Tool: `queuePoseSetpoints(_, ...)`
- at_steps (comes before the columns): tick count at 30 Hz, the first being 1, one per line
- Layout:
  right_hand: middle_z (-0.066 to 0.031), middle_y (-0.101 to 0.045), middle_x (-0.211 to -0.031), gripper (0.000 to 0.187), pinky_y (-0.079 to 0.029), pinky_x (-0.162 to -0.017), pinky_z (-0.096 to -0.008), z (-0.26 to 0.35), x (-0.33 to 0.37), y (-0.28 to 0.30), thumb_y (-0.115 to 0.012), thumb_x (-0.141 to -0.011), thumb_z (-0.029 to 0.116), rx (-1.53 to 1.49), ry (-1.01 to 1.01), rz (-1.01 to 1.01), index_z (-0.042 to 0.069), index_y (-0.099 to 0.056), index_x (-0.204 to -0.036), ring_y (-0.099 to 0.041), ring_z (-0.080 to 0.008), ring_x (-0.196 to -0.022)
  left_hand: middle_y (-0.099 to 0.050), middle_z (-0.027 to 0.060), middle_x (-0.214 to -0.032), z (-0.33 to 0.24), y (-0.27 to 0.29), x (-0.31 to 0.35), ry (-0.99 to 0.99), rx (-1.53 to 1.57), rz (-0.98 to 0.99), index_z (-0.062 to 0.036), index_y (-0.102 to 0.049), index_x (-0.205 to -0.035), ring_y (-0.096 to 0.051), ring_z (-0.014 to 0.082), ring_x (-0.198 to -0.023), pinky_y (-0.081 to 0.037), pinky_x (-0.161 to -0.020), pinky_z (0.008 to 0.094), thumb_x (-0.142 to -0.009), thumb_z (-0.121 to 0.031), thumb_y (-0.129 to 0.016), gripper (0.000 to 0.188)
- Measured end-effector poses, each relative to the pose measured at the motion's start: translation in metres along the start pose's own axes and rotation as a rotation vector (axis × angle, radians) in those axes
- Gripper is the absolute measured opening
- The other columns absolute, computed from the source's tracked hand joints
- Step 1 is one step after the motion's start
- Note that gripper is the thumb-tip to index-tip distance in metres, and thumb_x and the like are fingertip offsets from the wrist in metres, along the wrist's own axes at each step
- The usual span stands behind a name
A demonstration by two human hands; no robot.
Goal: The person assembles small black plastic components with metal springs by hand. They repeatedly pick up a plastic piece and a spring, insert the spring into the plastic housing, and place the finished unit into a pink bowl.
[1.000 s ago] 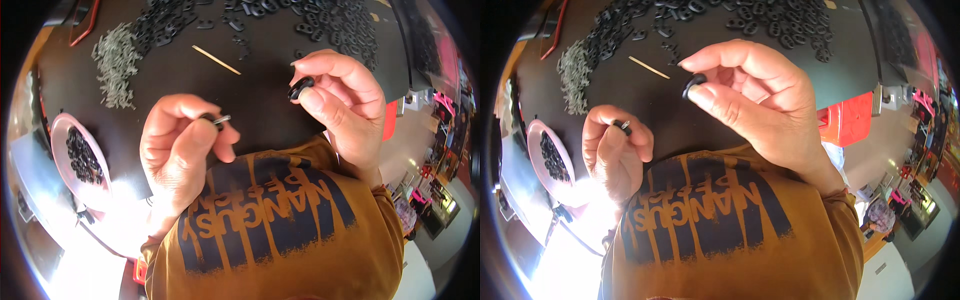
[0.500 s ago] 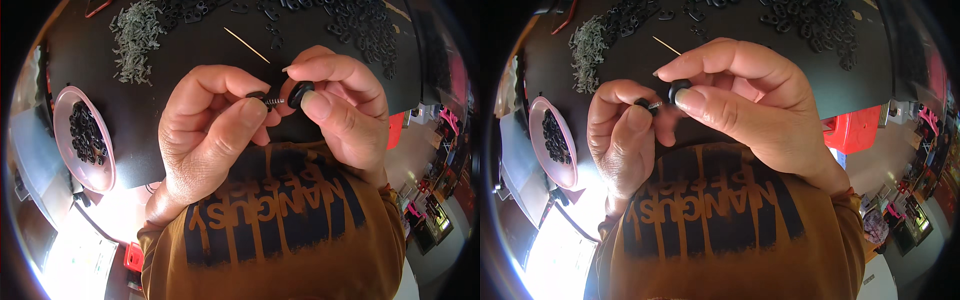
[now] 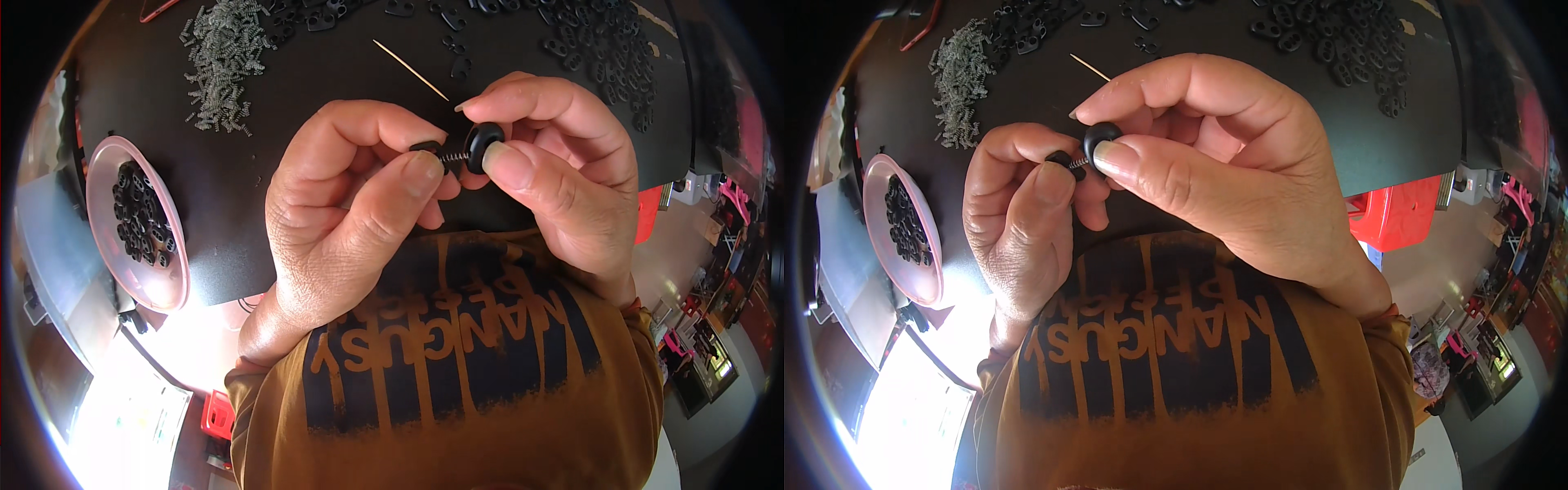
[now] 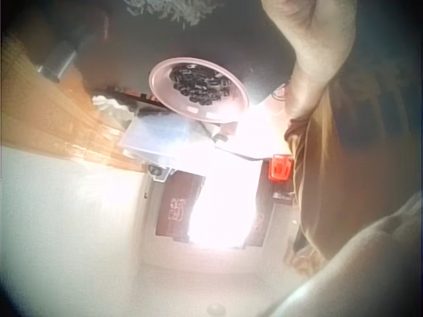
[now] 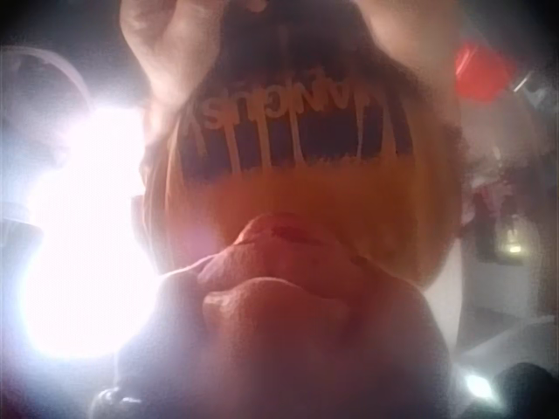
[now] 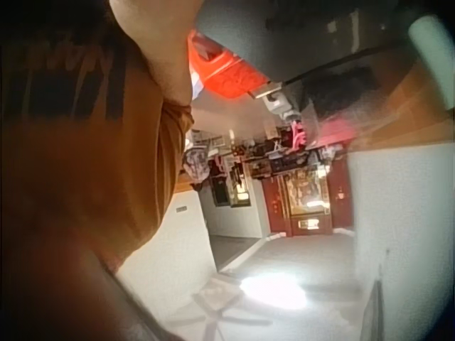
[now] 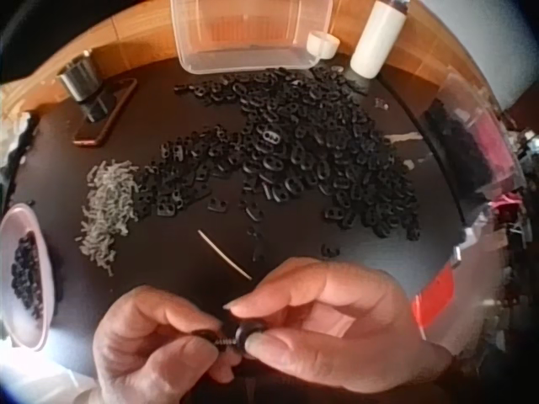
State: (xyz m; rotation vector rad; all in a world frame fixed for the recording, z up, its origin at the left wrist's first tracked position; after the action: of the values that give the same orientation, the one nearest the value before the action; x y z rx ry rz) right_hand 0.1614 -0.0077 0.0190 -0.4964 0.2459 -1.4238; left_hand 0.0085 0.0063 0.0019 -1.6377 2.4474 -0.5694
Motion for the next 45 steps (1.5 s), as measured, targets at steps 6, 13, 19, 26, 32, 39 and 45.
queuePoseSetpoints(6,-0.0063,-0.053,-0.086,0.021,-0.046,-0.064,-0.0207,-0.001,-0.002,0.001,-0.057,-0.078,0.001,0.081,0.079,0.022,-0.004,-0.057,-0.098,-0.050,-0.0086,-0.071,-0.058,0.0092,-0.082,-0.001,0.000,0.000,0.000,-0.031,-0.021,0.0011,-0.049,-0.096,-0.055,0.0118,-0.065,-0.045,-0.052,0.0211,-0.085,-0.013,-0.054,0.019)
queuePoseSetpoints(13,-0.0058,-0.052,-0.086,0.023,-0.045,-0.063,-0.0200,0.003,-0.003,0.002,-0.054,-0.079,0.000,0.362,0.182,0.072,-0.004,-0.057,-0.102,-0.047,-0.0073,-0.071,-0.058,0.0086,-0.079,0.000,0.000,0.000,-0.005,-0.057,-0.038,0.0004,-0.049,-0.096,-0.053,0.0105,-0.062,-0.043,-0.051,0.0211,-0.085,-0.012,-0.052,0.017)
queuePoseSetpoints(19,-0.0058,-0.053,-0.086,0.023,-0.045,-0.064,-0.0198,0.003,-0.005,0.000,-0.051,-0.081,-0.001,0.418,0.208,0.088,-0.004,-0.056,-0.104,-0.047,-0.0067,-0.071,-0.058,0.0087,-0.075,-0.002,-0.001,0.000,-0.003,-0.074,-0.080,0.0004,-0.049,-0.096,-0.053,0.0104,-0.060,-0.043,-0.051,0.0207,-0.085,-0.012,-0.052,0.017)
queuePoseSetpoints(26,-0.0080,-0.053,-0.087,0.025,-0.037,-0.058,-0.0183,0.011,-0.007,0.001,-0.050,-0.081,-0.005,0.796,0.356,0.185,-0.005,-0.055,-0.105,-0.046,-0.0064,-0.069,-0.057,0.0090,-0.076,-0.001,0.000,0.000,-0.022,-0.043,-0.084,0.0008,-0.049,-0.096,-0.052,0.0114,-0.060,-0.043,-0.051,0.0212,-0.085,-0.012,-0.052,0.017)
queuePoseSetpoints(32,-0.0091,-0.052,-0.089,0.026,-0.037,-0.059,-0.0177,0.010,-0.008,0.000,-0.049,-0.081,-0.006,0.789,0.381,0.203,-0.005,-0.054,-0.107,-0.047,-0.0072,-0.069,-0.057,0.0095,-0.078,0.002,0.001,0.000,-0.027,0.000,-0.069,0.0013,-0.050,-0.096,-0.053,0.0126,-0.060,-0.044,-0.052,0.0232,-0.085,-0.011,-0.052,0.017)
queuePoseSetpoints(39,-0.0091,-0.053,-0.089,0.024,-0.040,-0.062,-0.0180,0.008,-0.010,0.000,-0.048,-0.083,-0.003,0.706,0.334,0.175,-0.005,-0.055,-0.106,-0.050,-0.0081,-0.072,-0.058,0.0105,-0.078,0.000,0.002,0.002,0.013,0.004,-0.065,0.0021,-0.050,-0.098,-0.053,0.0138,-0.058,-0.044,-0.052,0.0230,-0.084,-0.010,-0.052,0.018)
queuePoseSetpoints(45,-0.0100,-0.054,-0.089,0.025,-0.041,-0.060,-0.0199,0.007,-0.014,0.002,-0.048,-0.081,-0.005,0.783,0.470,0.221,-0.006,-0.055,-0.106,-0.051,-0.0096,-0.072,-0.059,0.0113,-0.079,0.002,0.003,0.001,-0.005,0.004,-0.063,0.0022,-0.049,-0.098,-0.053,0.0134,-0.057,-0.044,-0.051,0.0221,-0.085,-0.008,-0.051,0.017)
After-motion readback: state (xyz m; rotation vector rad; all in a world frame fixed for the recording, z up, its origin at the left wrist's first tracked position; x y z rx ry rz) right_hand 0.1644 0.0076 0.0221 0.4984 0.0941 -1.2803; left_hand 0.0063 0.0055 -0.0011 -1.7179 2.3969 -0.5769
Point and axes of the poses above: each hand's wrist, its own x-axis away from the middle knuckle, its own y-axis out of the back of the hand, z = x × y, the point moved 2 cm from there along -x, towards the middle knuckle
